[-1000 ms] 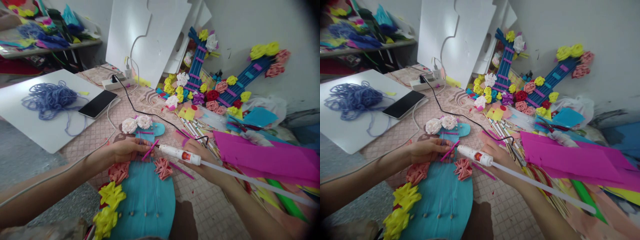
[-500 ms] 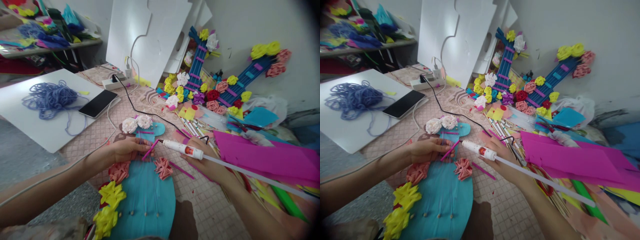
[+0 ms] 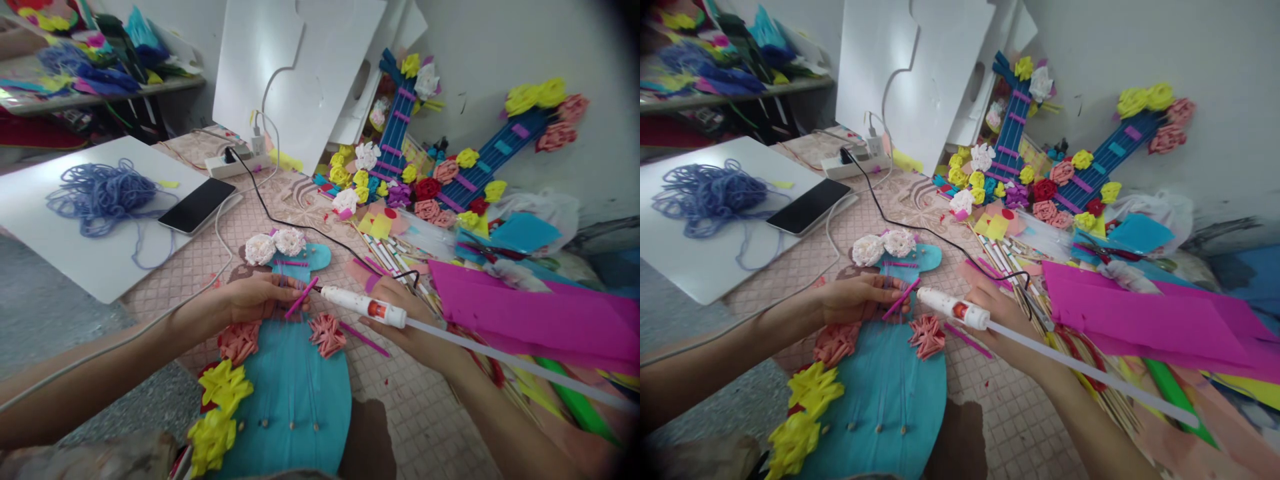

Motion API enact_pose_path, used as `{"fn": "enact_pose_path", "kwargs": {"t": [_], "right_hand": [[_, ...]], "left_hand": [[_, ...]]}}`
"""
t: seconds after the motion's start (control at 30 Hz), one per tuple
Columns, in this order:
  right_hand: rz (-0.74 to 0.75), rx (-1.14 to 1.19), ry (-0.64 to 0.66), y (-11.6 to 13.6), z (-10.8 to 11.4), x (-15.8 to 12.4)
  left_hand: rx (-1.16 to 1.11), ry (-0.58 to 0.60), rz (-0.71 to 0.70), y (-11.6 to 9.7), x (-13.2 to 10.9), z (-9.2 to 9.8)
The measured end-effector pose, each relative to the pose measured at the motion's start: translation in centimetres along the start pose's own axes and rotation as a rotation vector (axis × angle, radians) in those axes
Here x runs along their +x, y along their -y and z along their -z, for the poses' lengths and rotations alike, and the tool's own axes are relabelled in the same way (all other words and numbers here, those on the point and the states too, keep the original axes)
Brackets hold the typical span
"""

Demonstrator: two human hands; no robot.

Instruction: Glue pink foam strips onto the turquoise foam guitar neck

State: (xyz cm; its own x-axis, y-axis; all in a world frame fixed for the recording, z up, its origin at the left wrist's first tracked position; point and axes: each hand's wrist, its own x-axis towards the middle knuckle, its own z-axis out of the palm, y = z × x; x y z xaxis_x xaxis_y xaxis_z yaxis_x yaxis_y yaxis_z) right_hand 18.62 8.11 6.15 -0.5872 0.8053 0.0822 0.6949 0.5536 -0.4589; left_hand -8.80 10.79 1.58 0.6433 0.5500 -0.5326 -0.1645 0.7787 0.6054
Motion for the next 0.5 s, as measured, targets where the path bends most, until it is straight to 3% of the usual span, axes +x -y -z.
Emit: {"fn": "enact_pose_path", "kwargs": {"t": [0.5], "right_hand": [[0.053,0.122,0.115,0.88,-0.78,0.19]], "left_hand": [[-0.071,-0.068,-0.003,-0.05,-0.03,-0.42]]}}
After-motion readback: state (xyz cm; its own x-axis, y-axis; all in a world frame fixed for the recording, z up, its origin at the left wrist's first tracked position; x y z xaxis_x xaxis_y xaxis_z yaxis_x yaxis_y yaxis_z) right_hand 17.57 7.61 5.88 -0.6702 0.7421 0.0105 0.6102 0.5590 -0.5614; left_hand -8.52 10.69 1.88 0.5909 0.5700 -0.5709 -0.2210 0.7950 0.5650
